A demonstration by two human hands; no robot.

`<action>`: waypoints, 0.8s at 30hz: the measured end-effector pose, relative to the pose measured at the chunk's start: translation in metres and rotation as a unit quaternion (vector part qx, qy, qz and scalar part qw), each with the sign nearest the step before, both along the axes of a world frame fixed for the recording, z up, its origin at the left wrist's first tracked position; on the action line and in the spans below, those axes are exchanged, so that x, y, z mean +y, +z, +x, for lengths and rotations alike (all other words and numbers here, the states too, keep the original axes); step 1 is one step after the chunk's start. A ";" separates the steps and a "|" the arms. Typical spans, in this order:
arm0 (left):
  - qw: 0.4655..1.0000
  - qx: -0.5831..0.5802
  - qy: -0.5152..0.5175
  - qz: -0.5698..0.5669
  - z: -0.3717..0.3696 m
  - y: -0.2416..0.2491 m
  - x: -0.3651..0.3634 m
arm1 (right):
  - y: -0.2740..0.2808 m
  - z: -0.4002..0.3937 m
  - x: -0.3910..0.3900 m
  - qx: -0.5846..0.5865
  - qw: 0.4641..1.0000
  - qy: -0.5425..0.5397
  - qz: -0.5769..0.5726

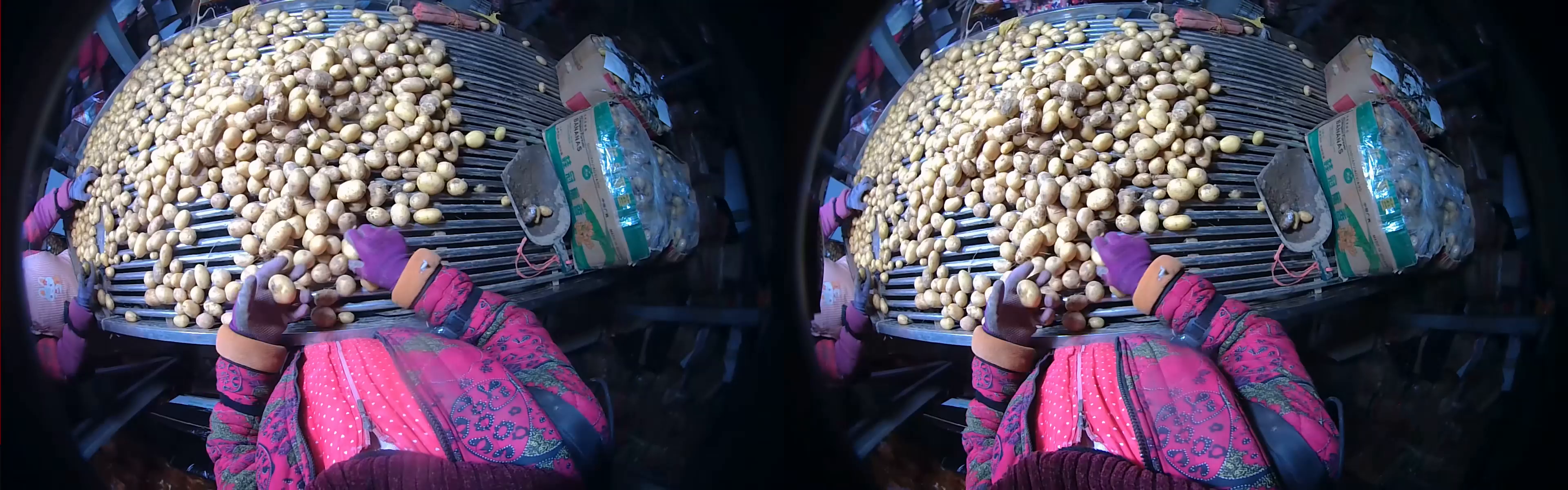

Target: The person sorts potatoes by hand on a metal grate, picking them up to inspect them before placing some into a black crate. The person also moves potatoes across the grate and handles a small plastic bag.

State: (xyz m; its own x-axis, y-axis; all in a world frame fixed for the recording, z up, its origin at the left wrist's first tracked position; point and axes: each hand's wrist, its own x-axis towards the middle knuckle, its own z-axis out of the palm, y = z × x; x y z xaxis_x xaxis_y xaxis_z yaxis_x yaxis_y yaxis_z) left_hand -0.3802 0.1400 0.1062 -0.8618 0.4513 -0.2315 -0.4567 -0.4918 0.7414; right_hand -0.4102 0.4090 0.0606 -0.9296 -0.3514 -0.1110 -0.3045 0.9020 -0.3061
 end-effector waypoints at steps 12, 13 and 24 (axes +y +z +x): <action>0.965 -0.241 0.008 0.105 -0.002 0.001 0.027 | 0.051 -0.012 0.022 -0.331 0.750 -0.070 -0.569; 0.966 -0.218 -0.028 0.138 -0.004 -0.001 0.026 | 0.052 -0.013 0.020 -0.319 0.763 -0.055 -0.560; 0.928 -0.267 -0.071 0.250 -0.004 -0.021 0.013 | 0.060 -0.004 -0.027 -0.005 0.929 0.112 -0.353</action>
State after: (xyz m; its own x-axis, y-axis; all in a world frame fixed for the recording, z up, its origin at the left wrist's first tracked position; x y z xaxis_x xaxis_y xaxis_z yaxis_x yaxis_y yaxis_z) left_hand -0.3841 0.1526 0.0852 -0.6087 0.7170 -0.3396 -0.7792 -0.6209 0.0857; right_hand -0.4146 0.3822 0.1204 -0.8244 -0.5245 0.2126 -0.4544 0.3894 -0.8012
